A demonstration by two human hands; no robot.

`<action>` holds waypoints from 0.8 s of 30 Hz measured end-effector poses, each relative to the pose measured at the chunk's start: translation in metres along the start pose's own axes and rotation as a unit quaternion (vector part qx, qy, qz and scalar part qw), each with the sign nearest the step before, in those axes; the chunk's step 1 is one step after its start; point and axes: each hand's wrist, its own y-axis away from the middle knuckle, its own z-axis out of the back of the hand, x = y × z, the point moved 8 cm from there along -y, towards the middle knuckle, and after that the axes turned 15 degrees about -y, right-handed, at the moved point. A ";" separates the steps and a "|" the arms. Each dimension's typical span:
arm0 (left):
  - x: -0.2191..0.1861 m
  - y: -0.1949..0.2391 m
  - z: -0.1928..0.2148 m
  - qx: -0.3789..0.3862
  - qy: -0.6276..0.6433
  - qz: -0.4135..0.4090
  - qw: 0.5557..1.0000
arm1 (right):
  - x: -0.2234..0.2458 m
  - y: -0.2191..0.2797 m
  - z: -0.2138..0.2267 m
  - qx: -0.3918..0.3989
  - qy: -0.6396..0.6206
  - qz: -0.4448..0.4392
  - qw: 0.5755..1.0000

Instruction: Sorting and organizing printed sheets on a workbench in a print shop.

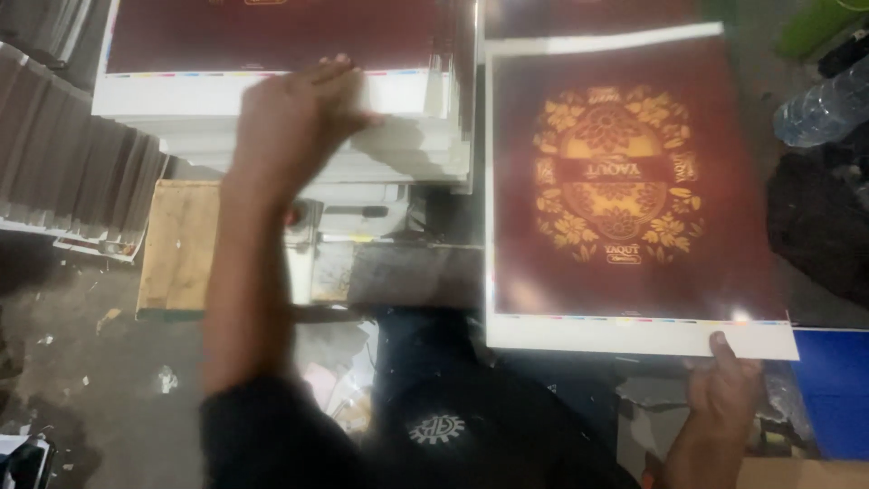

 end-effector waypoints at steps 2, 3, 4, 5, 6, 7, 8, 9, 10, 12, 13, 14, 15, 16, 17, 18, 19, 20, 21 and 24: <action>0.002 -0.005 0.015 -0.029 -0.009 -0.033 0.999 | -0.002 0.001 -0.006 -0.028 0.035 -0.008 0.999; 0.009 -0.007 0.011 0.012 0.057 -0.001 0.998 | -0.005 0.000 -0.005 -0.037 0.053 -0.011 0.998; 0.015 -0.008 0.006 0.054 0.122 0.031 0.991 | -0.008 -0.001 -0.004 -0.046 0.071 -0.014 0.996; 0.011 -0.006 0.002 0.054 0.122 0.030 0.991 | -0.008 0.000 -0.009 -0.047 0.069 -0.014 0.996; 0.014 -0.003 0.009 -0.028 0.111 0.069 0.991 | -0.008 0.000 -0.017 -0.024 0.074 -0.009 0.997; 0.017 0.002 0.017 -0.111 0.100 0.106 0.983 | -0.007 0.001 -0.026 -0.002 0.079 -0.004 0.997; 0.009 0.004 0.010 -0.110 0.100 0.104 0.983 | -0.007 -0.005 -0.038 -0.003 0.078 -0.004 0.997; -0.001 0.008 0.009 -0.148 0.061 0.097 0.982 | -0.008 -0.009 -0.045 -0.030 0.120 -0.019 0.992; -0.011 0.012 0.009 -0.186 0.021 0.090 0.978 | -0.008 -0.013 -0.052 -0.057 0.163 -0.034 0.984; -0.019 0.014 0.007 -0.169 0.017 0.093 0.981 | -0.017 -0.033 -0.046 -0.083 0.187 -0.048 0.978; -0.023 0.014 0.005 -0.150 0.012 0.097 0.984 | -0.022 -0.041 -0.040 -0.109 0.210 -0.064 0.970; -0.023 0.013 0.014 -0.151 0.013 0.096 0.984 | -0.030 -0.053 -0.032 -0.110 0.210 -0.063 0.969; -0.023 0.014 0.029 -0.185 0.024 0.091 0.978 | -0.039 -0.067 -0.028 -0.089 0.184 -0.062 0.977; -0.023 0.016 0.044 -0.218 0.035 0.085 0.972 | -0.048 -0.080 -0.024 -0.068 0.157 -0.061 0.983; -0.022 0.014 0.047 -0.220 0.034 0.085 0.971 | -0.049 -0.088 -0.024 -0.066 0.157 -0.059 0.984; -0.021 0.012 0.048 -0.212 0.044 0.087 0.972 | -0.053 -0.096 -0.025 -0.060 0.145 -0.071 0.985; -0.019 0.010 0.050 -0.201 0.055 0.089 0.974 | -0.057 -0.103 -0.024 -0.054 0.134 -0.085 0.986; -0.017 0.008 0.044 -0.201 0.054 0.090 0.974 | -0.057 -0.102 -0.015 -0.053 0.134 -0.085 0.986; -0.012 0.007 0.037 -0.191 0.064 0.104 0.974 | -0.061 -0.105 -0.006 -0.054 0.141 -0.105 0.983; -0.003 0.010 0.040 -0.229 0.074 0.134 0.961 | -0.068 -0.098 0.017 -0.041 0.184 -0.135 0.973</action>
